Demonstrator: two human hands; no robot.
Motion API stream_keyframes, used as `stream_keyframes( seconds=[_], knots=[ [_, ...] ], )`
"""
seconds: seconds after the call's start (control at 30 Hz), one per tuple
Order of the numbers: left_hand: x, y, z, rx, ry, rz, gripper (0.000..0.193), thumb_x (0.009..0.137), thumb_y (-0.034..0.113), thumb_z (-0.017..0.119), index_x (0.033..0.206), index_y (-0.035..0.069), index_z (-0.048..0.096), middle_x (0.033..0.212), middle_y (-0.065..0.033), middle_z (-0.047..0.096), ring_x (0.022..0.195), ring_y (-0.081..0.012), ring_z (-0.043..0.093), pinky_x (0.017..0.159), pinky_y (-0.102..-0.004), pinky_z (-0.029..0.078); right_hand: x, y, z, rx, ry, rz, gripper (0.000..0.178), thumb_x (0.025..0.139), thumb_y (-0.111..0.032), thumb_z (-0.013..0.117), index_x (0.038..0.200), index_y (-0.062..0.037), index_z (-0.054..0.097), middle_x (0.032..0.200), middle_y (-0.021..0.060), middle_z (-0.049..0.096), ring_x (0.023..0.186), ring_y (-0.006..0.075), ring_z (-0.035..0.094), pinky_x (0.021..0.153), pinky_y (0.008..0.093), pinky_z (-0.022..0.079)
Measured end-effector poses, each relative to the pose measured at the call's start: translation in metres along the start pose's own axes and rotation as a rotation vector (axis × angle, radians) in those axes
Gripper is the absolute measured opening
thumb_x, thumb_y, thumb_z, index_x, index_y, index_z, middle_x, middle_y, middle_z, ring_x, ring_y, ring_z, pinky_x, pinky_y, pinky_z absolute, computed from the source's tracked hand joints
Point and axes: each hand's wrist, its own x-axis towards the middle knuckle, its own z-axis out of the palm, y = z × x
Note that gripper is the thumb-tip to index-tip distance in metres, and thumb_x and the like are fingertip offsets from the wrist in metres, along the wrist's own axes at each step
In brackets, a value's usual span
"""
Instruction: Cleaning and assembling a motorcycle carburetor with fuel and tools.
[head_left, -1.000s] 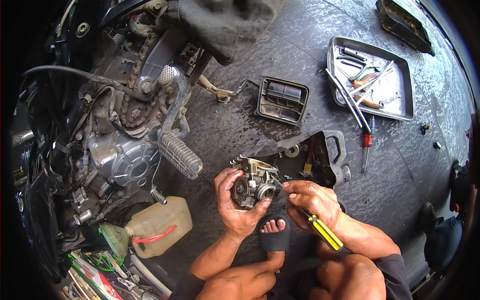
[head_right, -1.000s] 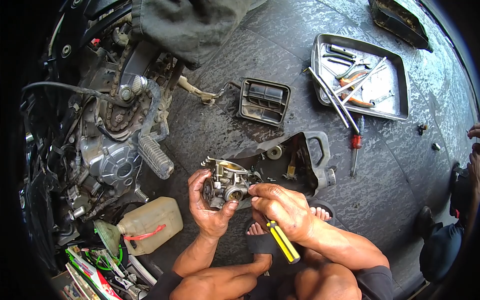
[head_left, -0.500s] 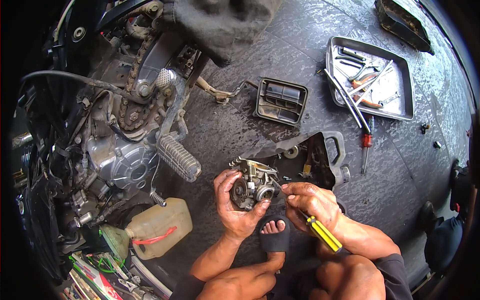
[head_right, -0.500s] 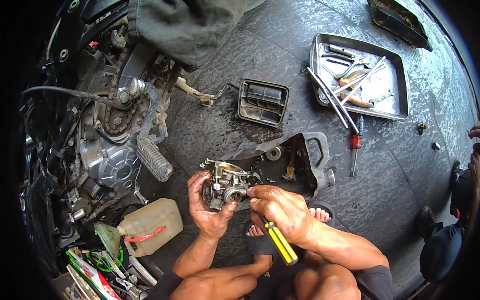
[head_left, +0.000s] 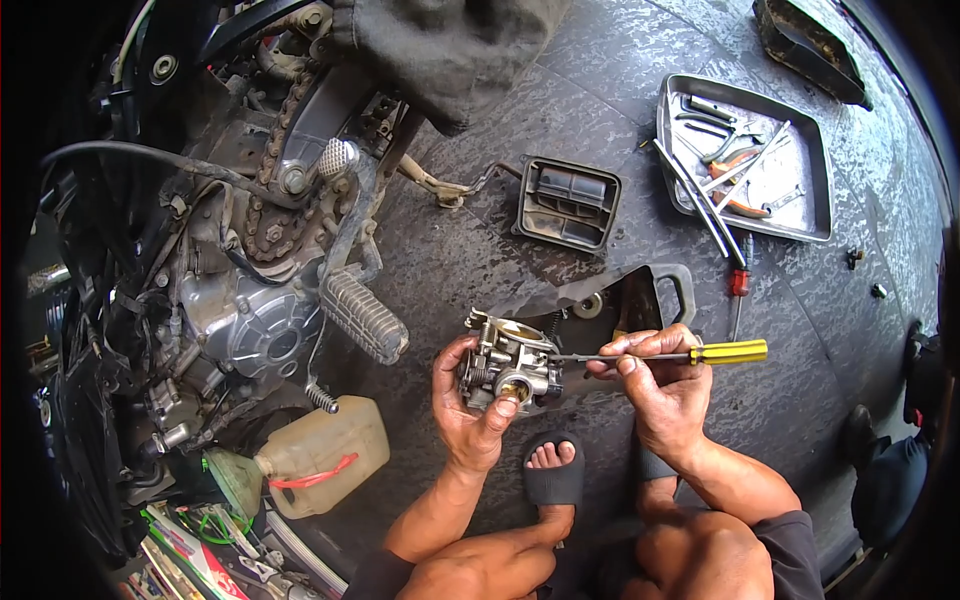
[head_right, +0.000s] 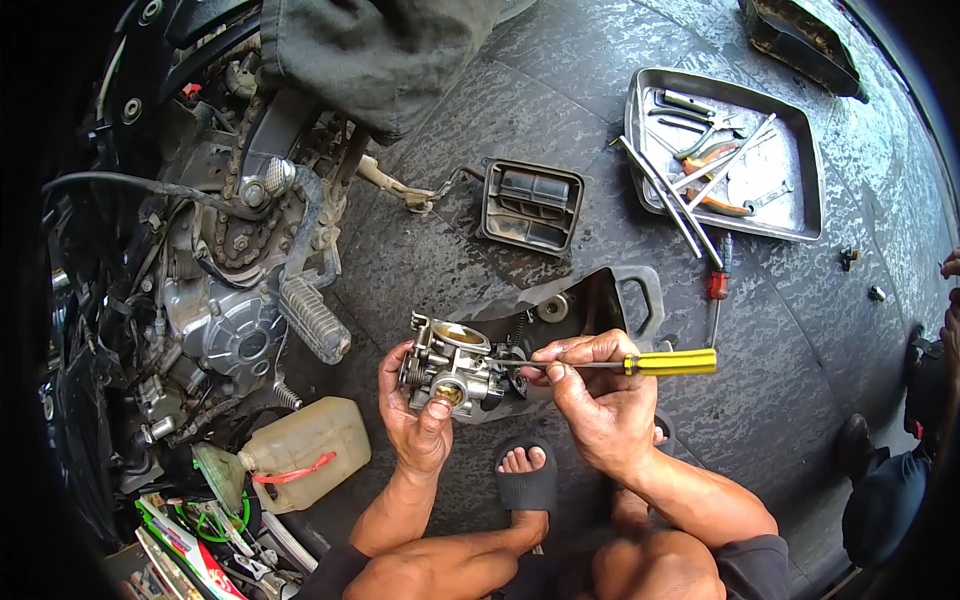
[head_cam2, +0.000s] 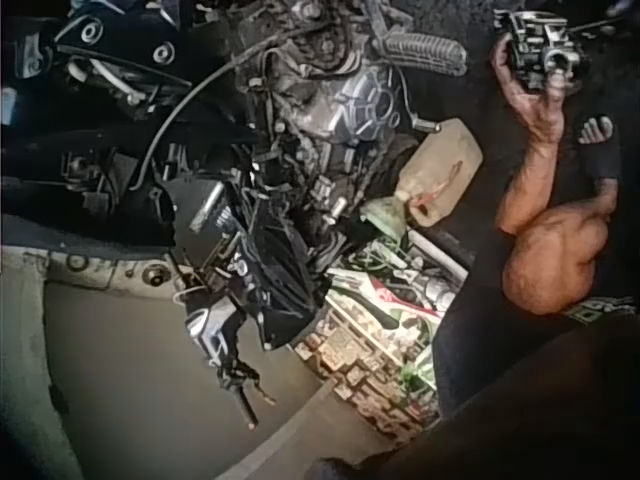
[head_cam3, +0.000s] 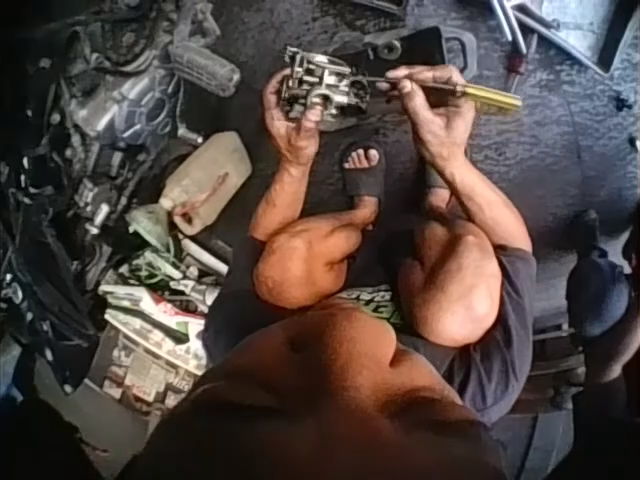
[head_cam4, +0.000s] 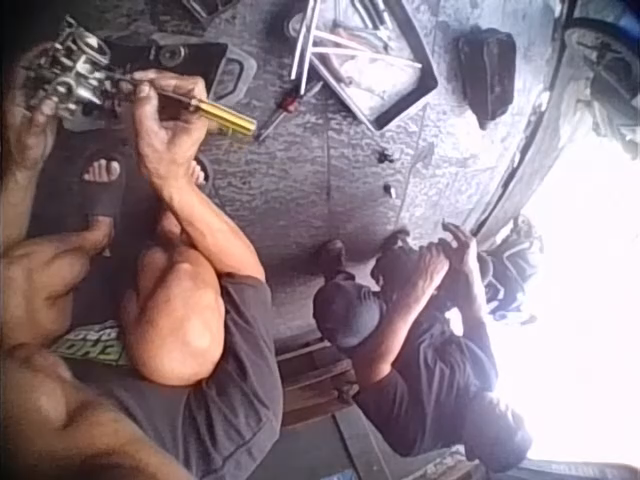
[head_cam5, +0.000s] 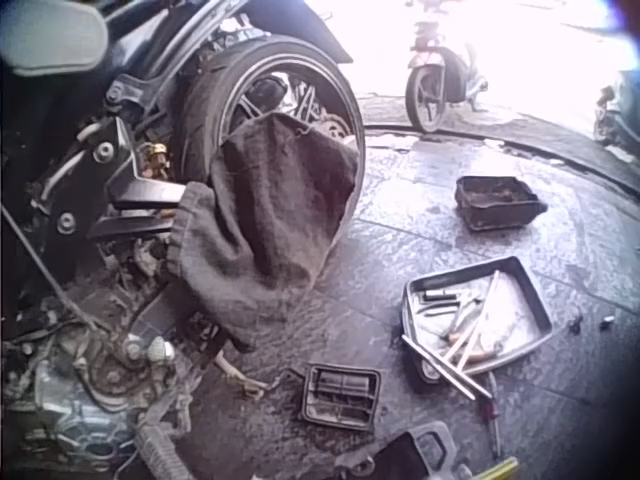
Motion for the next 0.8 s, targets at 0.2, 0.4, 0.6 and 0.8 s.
stream_keyframes(
  seconds=[0.2, 0.4, 0.6, 0.8],
  knots=[
    [0.0002, 0.0039, 0.0042, -0.138, 0.021, -0.098, 0.087, 0.074, 0.033, 0.088, 0.139, -0.001, 0.041, 0.125, -0.0122, 0.058, 0.112, -0.0213, 0.06, 0.1, -0.0349, 0.05, 0.0006, 0.0014, -0.0021, 0.135, 0.067, 0.182, 0.017, 0.094, 0.012, 0.055, 0.104, 0.0003, 0.048, 0.108, 0.0197, 0.063, 0.097, 0.0262, 0.07, 0.088, 0.0428, 0.063],
    [-0.0002, 0.002, 0.0052, -0.215, -0.009, -0.131, 0.082, 0.075, 0.032, 0.086, 0.137, 0.001, 0.043, 0.126, -0.0121, 0.056, 0.113, -0.0209, 0.059, 0.099, -0.0353, 0.051, 0.001, 0.0039, -0.0047, 0.276, 0.122, 0.305, 0.018, 0.095, 0.009, 0.057, 0.105, -0.0014, 0.047, 0.108, 0.0197, 0.065, 0.095, 0.0319, 0.072, 0.084, 0.0434, 0.064],
    [0.0003, 0.0024, 0.0049, -0.373, -0.067, -0.209, 0.082, 0.076, 0.027, 0.085, 0.139, 0.001, 0.041, 0.125, -0.0134, 0.058, 0.114, -0.0232, 0.062, 0.102, -0.0377, 0.052, 0.0011, 0.006, -0.0044, 0.325, 0.057, 0.254, 0.018, 0.095, 0.008, 0.058, 0.106, -0.0024, 0.047, 0.106, 0.0201, 0.065, 0.096, 0.0329, 0.072, 0.084, 0.0445, 0.064],
    [0.0007, 0.0013, 0.0045, -0.395, -0.075, -0.218, 0.081, 0.077, 0.025, 0.084, 0.14, 0.0, 0.04, 0.126, -0.0148, 0.058, 0.114, -0.0245, 0.062, 0.102, -0.0393, 0.052, 0.0027, 0.0003, -0.005, 0.225, 0.005, 0.242, 0.016, 0.096, 0.008, 0.056, 0.104, -0.0016, 0.048, 0.106, 0.02, 0.065, 0.098, 0.0319, 0.072, 0.086, 0.0437, 0.063]
  ],
)
